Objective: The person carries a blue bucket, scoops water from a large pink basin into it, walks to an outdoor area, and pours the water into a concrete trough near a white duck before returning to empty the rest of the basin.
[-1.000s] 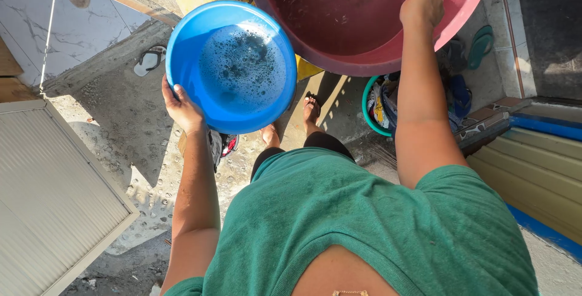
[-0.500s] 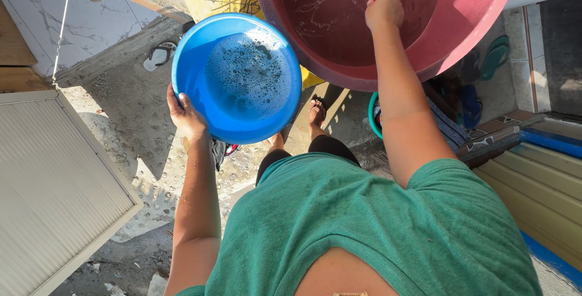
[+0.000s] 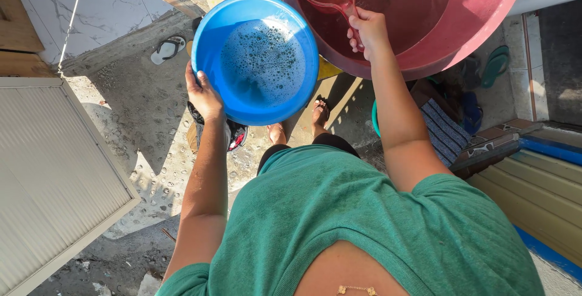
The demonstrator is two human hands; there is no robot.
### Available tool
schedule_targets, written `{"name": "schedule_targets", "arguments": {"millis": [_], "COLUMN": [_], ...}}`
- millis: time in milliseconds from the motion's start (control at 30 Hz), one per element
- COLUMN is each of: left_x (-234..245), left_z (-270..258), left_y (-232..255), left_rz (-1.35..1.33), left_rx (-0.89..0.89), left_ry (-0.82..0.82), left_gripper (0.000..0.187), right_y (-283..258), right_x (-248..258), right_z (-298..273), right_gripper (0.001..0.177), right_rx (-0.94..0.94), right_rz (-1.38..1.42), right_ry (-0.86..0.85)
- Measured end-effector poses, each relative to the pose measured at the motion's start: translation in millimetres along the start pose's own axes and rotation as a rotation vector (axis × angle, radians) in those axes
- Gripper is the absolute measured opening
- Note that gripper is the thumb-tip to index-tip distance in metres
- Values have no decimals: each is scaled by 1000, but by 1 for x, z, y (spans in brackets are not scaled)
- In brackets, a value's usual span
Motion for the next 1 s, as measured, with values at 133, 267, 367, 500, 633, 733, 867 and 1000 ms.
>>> {"name": "schedule_targets", "arguments": {"millis": [133, 267, 367, 500, 633, 733, 867, 1000], "left_x": [-4, -7, -7, -8, -10, -11, -11, -11], "left_z": [4, 6, 5, 6, 5, 5, 4, 6], "left_y": [-5, -2, 2, 0, 6, 9, 6, -3], "left_rz": [34, 139, 231, 291, 304, 312, 317, 290], "left_rx": [12, 38, 11, 112, 54, 147, 67, 81], "left_ry": [6, 38, 49, 54, 40, 22, 42, 40], "left_gripper": [42, 42, 41, 41, 41, 43, 41, 42], "right_y": [-33, -52, -60, -64, -59, -49, -46, -47], "right_x": [-5, 5, 4, -1, -14, -26, -37, -42], "right_z": [-63, -112, -141, -172, -188, -192, -202, -208], "right_gripper": [31, 37, 48, 56, 57, 60, 60, 57], "right_rx": [199, 259, 400, 593, 866, 809, 890, 1080], "right_rz": [-54, -157, -281, -568, -895, -1011, -1244, -1403], "right_ry": [-4, 66, 77, 154, 202, 222, 274, 297]}}
Point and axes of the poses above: each hand's wrist, its own z-axis towards the middle knuckle, its own x-axis out of the back of the hand, y = z × x, the point moved 4 cm from there along z, towards the middle knuckle, and after that the axes turned 1 degree about -z, right-handed, at the moved point
